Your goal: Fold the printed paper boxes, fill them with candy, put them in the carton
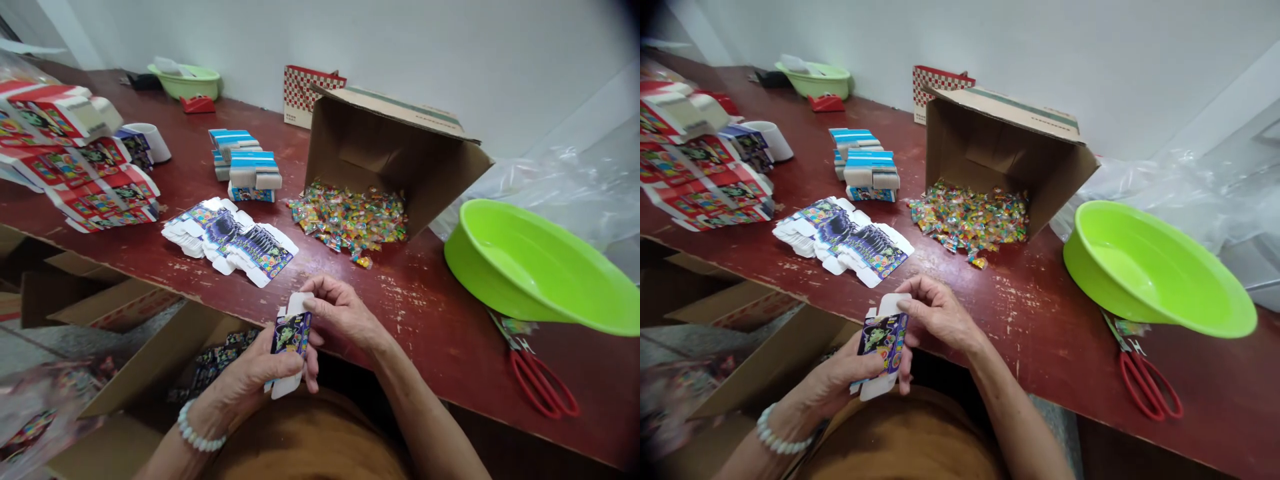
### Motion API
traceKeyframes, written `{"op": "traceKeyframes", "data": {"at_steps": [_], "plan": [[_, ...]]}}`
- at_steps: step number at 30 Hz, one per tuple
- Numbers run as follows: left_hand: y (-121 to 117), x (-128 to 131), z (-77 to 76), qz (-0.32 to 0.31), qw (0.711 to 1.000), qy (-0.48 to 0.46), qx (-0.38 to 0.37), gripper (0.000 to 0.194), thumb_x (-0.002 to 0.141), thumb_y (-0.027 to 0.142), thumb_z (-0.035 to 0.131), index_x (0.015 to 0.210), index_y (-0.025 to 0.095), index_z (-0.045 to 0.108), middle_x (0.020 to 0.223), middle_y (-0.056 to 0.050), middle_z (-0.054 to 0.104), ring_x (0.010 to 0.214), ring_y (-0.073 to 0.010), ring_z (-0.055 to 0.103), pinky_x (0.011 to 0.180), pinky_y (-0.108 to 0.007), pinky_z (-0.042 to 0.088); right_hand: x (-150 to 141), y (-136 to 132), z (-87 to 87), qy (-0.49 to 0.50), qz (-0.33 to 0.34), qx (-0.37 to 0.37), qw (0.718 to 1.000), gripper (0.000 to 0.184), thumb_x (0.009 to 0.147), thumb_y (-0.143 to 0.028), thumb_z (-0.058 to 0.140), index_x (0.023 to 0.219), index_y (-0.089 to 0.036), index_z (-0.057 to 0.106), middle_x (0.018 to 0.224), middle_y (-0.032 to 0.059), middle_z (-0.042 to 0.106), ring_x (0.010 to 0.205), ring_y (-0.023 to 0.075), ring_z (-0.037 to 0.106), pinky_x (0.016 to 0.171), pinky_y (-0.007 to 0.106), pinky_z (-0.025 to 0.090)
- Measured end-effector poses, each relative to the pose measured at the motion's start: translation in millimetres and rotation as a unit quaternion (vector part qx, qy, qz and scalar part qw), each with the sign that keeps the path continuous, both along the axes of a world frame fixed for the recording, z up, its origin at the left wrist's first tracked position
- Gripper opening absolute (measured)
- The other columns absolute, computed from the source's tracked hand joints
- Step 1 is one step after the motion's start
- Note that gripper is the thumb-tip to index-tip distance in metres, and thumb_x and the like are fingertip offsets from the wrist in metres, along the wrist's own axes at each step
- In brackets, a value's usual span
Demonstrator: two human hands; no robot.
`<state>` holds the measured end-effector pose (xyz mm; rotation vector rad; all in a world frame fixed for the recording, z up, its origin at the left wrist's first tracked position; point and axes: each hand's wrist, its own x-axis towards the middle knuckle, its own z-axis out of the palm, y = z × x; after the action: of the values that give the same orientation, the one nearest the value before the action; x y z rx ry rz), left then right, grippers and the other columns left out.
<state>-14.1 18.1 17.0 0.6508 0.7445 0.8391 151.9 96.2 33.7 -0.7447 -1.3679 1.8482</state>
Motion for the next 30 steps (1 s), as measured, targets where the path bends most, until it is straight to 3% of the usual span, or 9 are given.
{"op": "traceKeyframes", "data": {"at_steps": [5, 10, 13, 15, 17, 19, 21, 23, 30], "plan": [[5.4, 9.5, 11.5, 0.089, 0.990, 0.107, 0.022, 0.029, 0.071, 0.037, 0.082, 0.077, 0.015, 0.065, 0.060, -0.001, 0.068, 0.049, -0.0151, 0.064, 0.056, -0.027, 0.052, -0.8, -11.4, 0.6, 0.029, -0.020, -0.034, 0.999, 0.049, 0.072, -0.035, 0.082, 0.113, -0.023, 0.058, 0.094, 0.0005, 0.067, 0.071, 0.0099, 0.061, 0.061, 0.020, 0.049], [12.2, 13.8, 7.1, 0.123, 0.982, 0.140, 0.028, 0.032, 0.071, 0.041, 0.081, 0.077, 0.014, 0.066, 0.062, -0.001, 0.069, 0.051, -0.0155, 0.065, 0.055, -0.027, 0.054, -6.8, -23.7, -10.9, 0.004, -0.031, -0.089, 0.996, 0.036, 0.075, -0.049, 0.075, 0.090, -0.019, 0.060, 0.056, -0.0054, 0.058, 0.040, 0.0105, 0.051, 0.040, 0.023, 0.044], [14.6, 14.5, 0.5, 0.146, 0.969, 0.191, 0.056, 0.032, 0.073, 0.039, 0.080, 0.089, 0.014, 0.068, 0.079, -0.004, 0.074, 0.071, -0.0161, 0.069, 0.068, -0.025, 0.056, -6.4, -25.0, -12.1, -0.073, -0.162, -0.018, 0.984, 0.028, 0.076, -0.043, 0.073, 0.076, -0.018, 0.061, 0.055, -0.0042, 0.058, 0.043, 0.0087, 0.049, 0.043, 0.021, 0.041], [13.5, 15.5, -2.2, 0.194, 0.957, 0.202, 0.080, 0.041, 0.073, 0.037, 0.081, 0.103, 0.017, 0.062, 0.092, -0.004, 0.076, 0.082, -0.0176, 0.071, 0.075, -0.026, 0.057, -4.2, -23.6, -10.2, -0.116, -0.206, 0.032, 0.971, 0.022, 0.076, -0.037, 0.071, 0.073, -0.017, 0.063, 0.062, -0.0017, 0.063, 0.050, 0.0090, 0.052, 0.049, 0.021, 0.043], [9.8, 17.4, -3.7, 0.251, 0.943, 0.191, 0.106, 0.055, 0.072, 0.035, 0.082, 0.116, 0.021, 0.051, 0.097, -0.004, 0.076, 0.084, -0.0194, 0.072, 0.074, -0.030, 0.059, -2.4, -22.5, -9.6, -0.128, -0.212, 0.047, 0.968, 0.019, 0.076, -0.034, 0.070, 0.084, -0.017, 0.065, 0.067, -0.0010, 0.065, 0.057, 0.0107, 0.056, 0.054, 0.022, 0.045], [4.7, 19.7, -4.5, 0.291, 0.927, 0.195, 0.136, 0.063, 0.073, 0.032, 0.081, 0.124, 0.025, 0.044, 0.101, -0.004, 0.076, 0.085, -0.0198, 0.073, 0.074, -0.031, 0.060, -2.5, -23.2, -12.2, -0.112, -0.216, 0.039, 0.969, 0.029, 0.075, -0.030, 0.071, 0.100, -0.019, 0.062, 0.070, -0.0024, 0.065, 0.061, 0.0116, 0.058, 0.058, 0.023, 0.046], [0.3, 20.9, -4.8, 0.299, 0.916, 0.219, 0.156, 0.060, 0.076, 0.029, 0.079, 0.126, 0.025, 0.046, 0.113, -0.006, 0.073, 0.092, -0.0186, 0.072, 0.078, -0.029, 0.059, -4.3, -25.6, -17.0, -0.081, -0.229, 0.032, 0.970, 0.036, 0.075, -0.029, 0.073, 0.106, -0.021, 0.058, 0.071, -0.0042, 0.064, 0.062, 0.0112, 0.057, 0.059, 0.022, 0.045], [-1.4, 19.8, -3.9, 0.295, 0.915, 0.229, 0.153, 0.051, 0.078, 0.029, 0.077, 0.122, 0.023, 0.052, 0.117, -0.006, 0.071, 0.096, -0.0170, 0.070, 0.081, -0.026, 0.057, -6.3, -28.0, -21.7, -0.046, -0.224, 0.026, 0.973, 0.030, 0.075, -0.031, 0.074, 0.100, -0.020, 0.060, 0.072, -0.0043, 0.062, 0.063, 0.0101, 0.056, 0.060, 0.021, 0.044], [8.8, 4.7, 8.7, 0.211, 0.958, 0.174, 0.086, 0.028, 0.073, 0.032, 0.079, 0.090, 0.018, 0.062, 0.073, 0.003, 0.071, 0.064, -0.0099, 0.062, 0.060, -0.018, 0.051, -3.7, -21.7, -24.9, -0.011, -0.120, -0.122, 0.985, 0.036, 0.067, -0.047, 0.082, 0.072, -0.016, 0.064, 0.061, -0.0035, 0.060, 0.053, 0.0080, 0.049, 0.055, 0.023, 0.042]]}}
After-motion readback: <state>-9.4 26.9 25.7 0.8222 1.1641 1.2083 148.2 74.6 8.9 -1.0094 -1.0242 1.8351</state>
